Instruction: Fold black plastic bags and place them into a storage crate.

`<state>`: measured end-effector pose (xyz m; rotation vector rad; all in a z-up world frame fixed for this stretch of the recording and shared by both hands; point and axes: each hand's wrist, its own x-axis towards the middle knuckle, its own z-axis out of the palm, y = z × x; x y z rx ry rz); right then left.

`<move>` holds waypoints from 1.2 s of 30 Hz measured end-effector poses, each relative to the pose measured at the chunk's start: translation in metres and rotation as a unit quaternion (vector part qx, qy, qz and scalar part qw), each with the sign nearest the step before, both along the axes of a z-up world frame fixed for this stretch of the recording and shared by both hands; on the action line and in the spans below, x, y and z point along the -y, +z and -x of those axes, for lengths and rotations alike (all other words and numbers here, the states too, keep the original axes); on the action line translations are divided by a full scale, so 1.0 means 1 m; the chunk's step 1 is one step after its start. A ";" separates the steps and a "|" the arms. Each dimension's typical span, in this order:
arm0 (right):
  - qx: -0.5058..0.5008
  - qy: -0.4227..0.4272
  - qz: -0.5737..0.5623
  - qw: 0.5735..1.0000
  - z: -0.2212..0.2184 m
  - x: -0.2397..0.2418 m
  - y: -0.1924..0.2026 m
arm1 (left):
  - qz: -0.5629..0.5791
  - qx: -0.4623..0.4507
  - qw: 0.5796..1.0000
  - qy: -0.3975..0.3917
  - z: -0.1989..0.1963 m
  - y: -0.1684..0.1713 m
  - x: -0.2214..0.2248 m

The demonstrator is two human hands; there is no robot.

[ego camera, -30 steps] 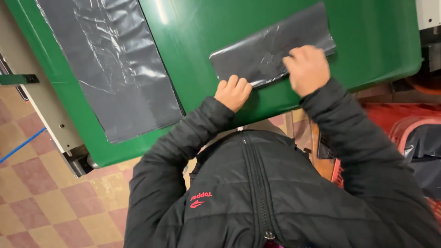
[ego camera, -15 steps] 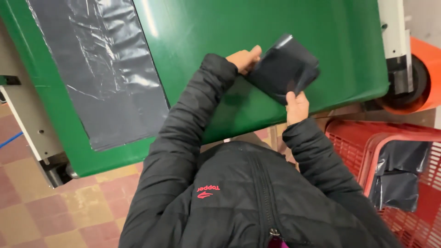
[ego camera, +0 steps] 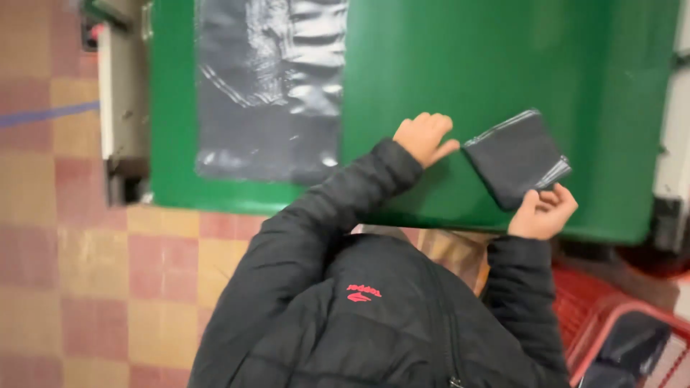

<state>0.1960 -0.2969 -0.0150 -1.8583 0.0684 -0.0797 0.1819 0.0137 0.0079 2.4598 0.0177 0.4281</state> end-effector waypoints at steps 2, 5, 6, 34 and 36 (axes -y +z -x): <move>0.021 0.100 -0.036 0.994 0.025 -0.053 0.000 | 0.002 0.021 1.000 0.000 0.075 0.014 -0.052; -0.007 0.262 -0.145 0.954 0.060 -0.156 0.002 | -0.042 0.058 0.997 0.016 0.158 0.030 -0.116; -0.064 0.341 -0.210 0.914 0.073 -0.194 0.003 | -0.085 0.065 0.993 0.052 0.184 0.035 -0.136; -0.007 0.476 0.149 0.867 0.047 -0.194 0.039 | 0.105 -0.221 0.966 -0.080 0.282 0.033 -0.265; -0.110 0.405 0.103 0.902 0.010 -0.204 0.052 | 0.293 -0.091 0.950 -0.062 0.241 0.041 -0.286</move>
